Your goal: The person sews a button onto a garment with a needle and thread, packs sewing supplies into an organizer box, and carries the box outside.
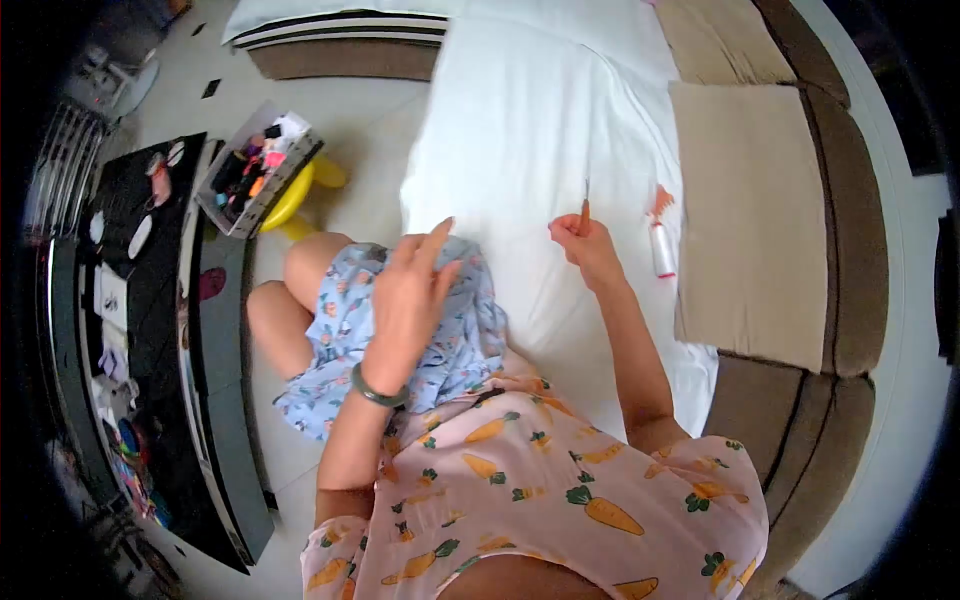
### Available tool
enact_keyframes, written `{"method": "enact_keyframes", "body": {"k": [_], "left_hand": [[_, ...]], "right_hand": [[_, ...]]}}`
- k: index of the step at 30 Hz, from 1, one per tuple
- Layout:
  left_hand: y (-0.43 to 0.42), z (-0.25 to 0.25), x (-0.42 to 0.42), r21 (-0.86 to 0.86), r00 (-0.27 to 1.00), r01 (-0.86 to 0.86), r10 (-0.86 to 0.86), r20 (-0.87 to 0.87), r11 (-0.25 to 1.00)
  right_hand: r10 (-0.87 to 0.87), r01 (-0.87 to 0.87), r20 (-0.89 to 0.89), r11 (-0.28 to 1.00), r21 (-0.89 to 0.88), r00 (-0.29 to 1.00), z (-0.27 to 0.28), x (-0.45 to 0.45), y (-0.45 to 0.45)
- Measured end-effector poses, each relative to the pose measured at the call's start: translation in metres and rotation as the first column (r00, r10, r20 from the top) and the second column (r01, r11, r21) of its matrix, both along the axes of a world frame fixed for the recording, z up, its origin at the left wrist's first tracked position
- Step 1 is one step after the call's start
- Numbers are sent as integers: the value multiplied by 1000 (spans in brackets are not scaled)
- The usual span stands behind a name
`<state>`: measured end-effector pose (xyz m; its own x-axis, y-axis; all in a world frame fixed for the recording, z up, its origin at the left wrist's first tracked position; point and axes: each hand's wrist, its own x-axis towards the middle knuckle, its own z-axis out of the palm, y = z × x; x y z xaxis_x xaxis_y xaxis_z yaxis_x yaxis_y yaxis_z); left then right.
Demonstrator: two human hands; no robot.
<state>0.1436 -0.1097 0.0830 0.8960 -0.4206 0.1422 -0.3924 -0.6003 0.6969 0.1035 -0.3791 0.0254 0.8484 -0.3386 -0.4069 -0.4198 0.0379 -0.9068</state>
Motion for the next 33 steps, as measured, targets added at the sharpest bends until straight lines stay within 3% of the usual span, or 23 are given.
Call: {"method": "enact_keyframes", "body": {"k": [4, 6, 8, 12, 14, 16, 18, 19, 20, 21, 23, 25, 26, 28, 31, 32, 33], "left_hand": [[-12, -11, 14, -214, 977, 94, -49, 207, 972], [-9, -9, 20, -207, 972, 86, -37, 230, 975], [5, -19, 30, -112, 960, 117, -83, 269, 987], [49, -13, 44, -49, 959, 31, -16, 284, 998], [72, -21, 54, -132, 955, -42, 79, 287, 990], [107, -12, 66, -199, 959, -93, 142, 246, 976], [147, 17, 70, -254, 816, -568, 576, -52, 783], [173, -9, 80, -432, 761, -634, 617, -199, 642], [202, -35, 91, -571, 705, -683, 616, -352, 455], [230, -34, 96, -597, 651, -700, 695, -306, 392], [281, -31, 102, -673, 536, -698, 802, -265, 245], [317, -26, 107, -716, 431, -689, 859, -278, 114], [329, -16, 108, -717, 378, -694, 883, -280, 70], [349, -6, 112, -742, 371, -670, 875, -311, 20], [360, -1, 122, -724, 331, -690, 888, -320, -3], [361, -1, 125, -715, 370, -698, 874, -315, 38], [359, -1, 127, -705, 412, -704, 856, -312, 82]], "right_hand": [[179, -175, -24, 979, 106, 984, 25, 29, 38], [307, -303, -35, 949, 92, 951, 37, 51, 63], [418, -420, -33, 903, -88, 908, 45, 69, 88], [563, -564, 65, 826, -7, 824, 52, 109, 131], [658, -654, 67, 753, -65, 750, 51, 130, 154], [618, -618, -21, 785, -46, 786, 48, 169, 170], [629, -625, 40, 777, -74, 776, 26, 224, 185], [654, -646, -10, 744, -172, 756, 14, 255, 194], [713, -655, 5, 647, -391, 701, -3, 284, 211], [768, -618, 2, 518, -591, 641, -21, 311, 230], [846, -619, -78, 320, -717, 527, -53, 354, 280], [934, -490, -128, 55, -870, 332, -92, 394, 328], [939, -494, -124, 55, -868, 322, -105, 405, 353], [902, -582, -289, -52, -811, 322, -125, 419, 395], [941, -497, -218, -63, -866, 260, -140, 424, 417], [941, -502, -218, -61, -863, 260, -143, 422, 419], [937, -487, 53, 228, -843, 346, -129, 412, 419]]}}
